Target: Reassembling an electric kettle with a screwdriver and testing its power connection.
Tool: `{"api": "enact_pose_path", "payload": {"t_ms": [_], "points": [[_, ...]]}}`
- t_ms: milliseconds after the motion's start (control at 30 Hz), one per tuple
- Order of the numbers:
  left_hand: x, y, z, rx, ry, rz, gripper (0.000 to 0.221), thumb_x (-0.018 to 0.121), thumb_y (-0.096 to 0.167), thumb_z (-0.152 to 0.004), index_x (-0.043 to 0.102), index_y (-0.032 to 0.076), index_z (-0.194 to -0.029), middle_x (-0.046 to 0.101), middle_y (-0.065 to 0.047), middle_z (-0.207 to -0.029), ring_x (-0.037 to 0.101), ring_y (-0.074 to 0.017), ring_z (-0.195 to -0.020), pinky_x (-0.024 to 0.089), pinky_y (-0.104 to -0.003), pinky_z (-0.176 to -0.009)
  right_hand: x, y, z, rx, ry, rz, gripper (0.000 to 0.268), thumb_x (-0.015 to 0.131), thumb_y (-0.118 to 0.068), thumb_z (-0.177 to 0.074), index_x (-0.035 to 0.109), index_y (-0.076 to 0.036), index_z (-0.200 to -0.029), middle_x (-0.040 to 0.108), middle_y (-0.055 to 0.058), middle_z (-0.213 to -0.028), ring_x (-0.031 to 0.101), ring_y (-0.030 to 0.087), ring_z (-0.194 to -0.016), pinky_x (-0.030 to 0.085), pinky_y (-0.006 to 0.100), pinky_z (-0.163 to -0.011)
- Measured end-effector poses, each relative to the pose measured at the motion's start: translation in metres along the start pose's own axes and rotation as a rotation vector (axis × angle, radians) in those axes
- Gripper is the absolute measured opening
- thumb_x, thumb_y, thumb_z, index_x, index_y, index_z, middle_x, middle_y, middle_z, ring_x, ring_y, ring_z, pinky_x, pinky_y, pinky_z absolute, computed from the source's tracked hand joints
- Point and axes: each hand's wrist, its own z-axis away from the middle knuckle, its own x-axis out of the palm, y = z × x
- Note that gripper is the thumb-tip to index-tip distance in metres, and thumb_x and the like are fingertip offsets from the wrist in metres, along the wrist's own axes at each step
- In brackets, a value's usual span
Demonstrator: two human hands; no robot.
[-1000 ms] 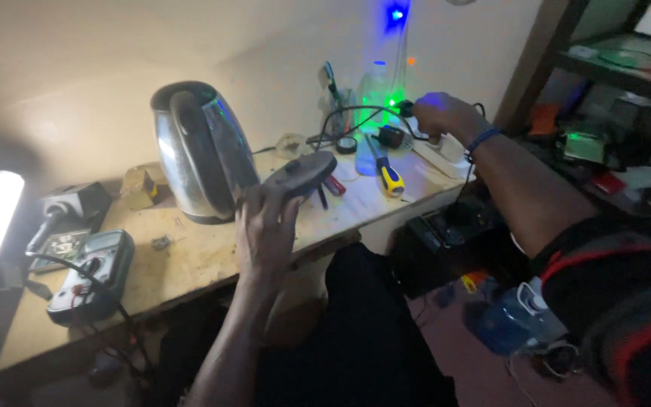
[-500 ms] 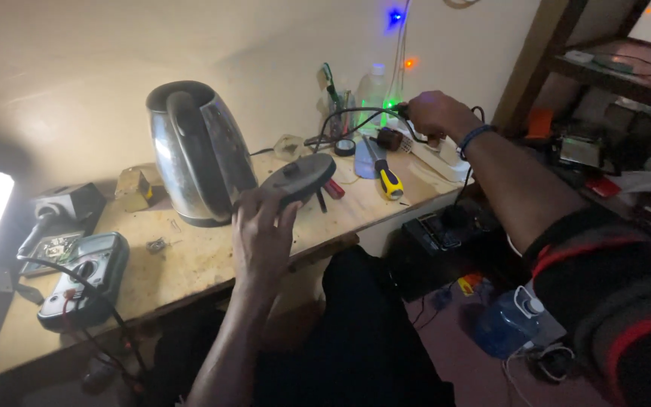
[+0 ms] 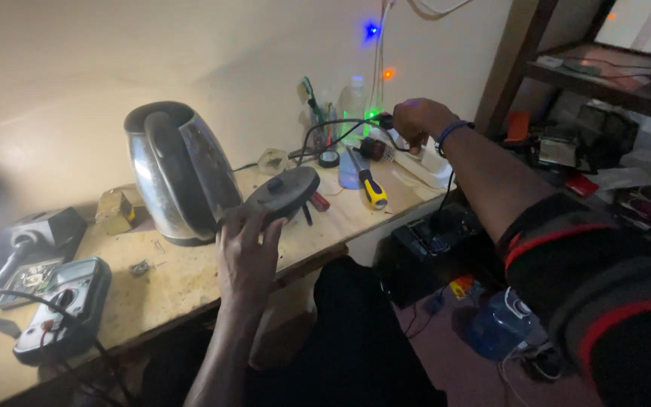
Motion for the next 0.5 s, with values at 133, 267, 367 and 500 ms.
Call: {"api": "enact_pose_path", "payload": {"t_ms": [133,267,367,500], "points": [[0.003,-0.001,-0.001,-0.044,-0.040,0.025,0.028,0.087,0.033,-0.096,0.081,0.013,-0.115,0.068,-0.014,-0.106,0.072,-0.0428,-0.100,0.059,-0.054,-0.085,0.002,-0.001,-0.015,-0.068,0.044,0.012,0.032,0.104,-0.015,-0.075,0.085,-0.005,-0.099,0.085,0.010,-0.085,0.083,0.033,-0.090,0.064,0.048,-0.086],[0.005,-0.010,0.005,-0.015,0.000,-0.003,0.029,0.089,0.038,-0.092,0.082,0.015,-0.110,0.065,-0.015,-0.097,0.071,-0.0451,-0.089,0.058,-0.056,-0.077,0.020,-0.004,-0.013,0.019,0.056,-0.186,0.023,0.096,-0.011,-0.082,0.085,-0.002,-0.101,0.085,0.015,-0.095,0.081,0.038,-0.096,0.062,0.053,-0.091],[0.004,-0.005,-0.002,0.014,0.013,0.018,0.026,0.089,0.033,-0.092,0.081,0.017,-0.111,0.066,-0.011,-0.100,0.071,-0.0429,-0.090,0.059,-0.053,-0.076,0.010,0.008,-0.013,0.049,0.116,-0.410,0.017,0.090,-0.020,-0.084,0.084,-0.011,-0.096,0.084,0.010,-0.093,0.081,0.031,-0.093,0.063,0.051,-0.090],[0.002,0.000,0.002,0.015,-0.003,0.032,0.028,0.090,0.032,-0.091,0.082,0.014,-0.110,0.067,-0.013,-0.101,0.071,-0.0438,-0.091,0.057,-0.054,-0.076,0.007,0.005,-0.004,0.040,-0.030,-0.042,0.037,0.101,-0.026,-0.078,0.086,-0.008,-0.106,0.087,0.008,-0.106,0.080,0.032,-0.109,0.060,0.051,-0.101]]}}
